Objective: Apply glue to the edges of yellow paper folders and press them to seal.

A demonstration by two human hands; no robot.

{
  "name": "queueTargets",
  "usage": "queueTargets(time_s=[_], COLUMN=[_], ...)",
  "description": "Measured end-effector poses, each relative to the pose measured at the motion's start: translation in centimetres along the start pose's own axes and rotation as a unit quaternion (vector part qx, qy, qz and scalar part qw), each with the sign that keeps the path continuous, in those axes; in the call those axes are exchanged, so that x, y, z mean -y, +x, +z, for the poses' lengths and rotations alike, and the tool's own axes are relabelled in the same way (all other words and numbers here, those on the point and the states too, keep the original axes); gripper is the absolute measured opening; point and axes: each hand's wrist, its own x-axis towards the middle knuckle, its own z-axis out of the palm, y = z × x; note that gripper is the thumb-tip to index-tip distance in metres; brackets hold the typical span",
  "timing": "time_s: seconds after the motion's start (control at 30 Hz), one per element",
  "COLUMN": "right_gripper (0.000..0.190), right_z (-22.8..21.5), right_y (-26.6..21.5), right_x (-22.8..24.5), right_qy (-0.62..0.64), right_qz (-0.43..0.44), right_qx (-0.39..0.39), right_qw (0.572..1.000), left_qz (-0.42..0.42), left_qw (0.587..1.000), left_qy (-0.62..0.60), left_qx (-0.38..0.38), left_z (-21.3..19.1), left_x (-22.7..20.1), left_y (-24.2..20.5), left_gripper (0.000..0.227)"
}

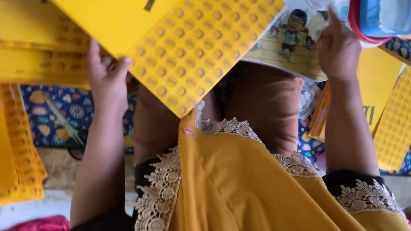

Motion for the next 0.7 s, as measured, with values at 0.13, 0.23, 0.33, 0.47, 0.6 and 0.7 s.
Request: queueTargets(time_s=[0.13,0.23,0.33,0.47,0.6,0.7], right_gripper=[0.045,0.025,0.018,0.017,0.021,0.018], right_z=[-1.1,-1.2,-1.0,0.0,2.5,2.6], right_y=[0.4,0.3,1.1,3.0,3.2,2.2], right_x=[0.4,2.1,4.7,5.8,4.0,3.0], right_qy=[0.059,0.097,0.17,0.119,0.085,0.09], right_qz=[-0.017,-0.034,-0.032,-0.08,-0.043,-0.026], right_qx=[-0.024,-0.113,-0.18,-0.197,-0.194,-0.222], right_qw=[0.998,0.988,0.968,0.97,0.976,0.971], left_qz=[0.081,0.117,0.153,0.241,0.242,0.21], left_qw=[0.994,0.991,0.983,0.963,0.966,0.973], left_qy=[-0.074,-0.067,-0.085,-0.07,-0.035,-0.057], left_qx=[0.006,0.016,0.053,0.099,0.082,0.078], left_z=[-0.6,-1.0,-1.7,-0.7,0.6,1.2], left_x=[0.8,-0.6,-1.7,-4.2,-5.6,-6.3], left_y=[-0.2,-1.2,-2.1,-3.4,-5.1,-5.8], left_gripper=[0.078,0.079,0.075,0.069,0.067,0.067])
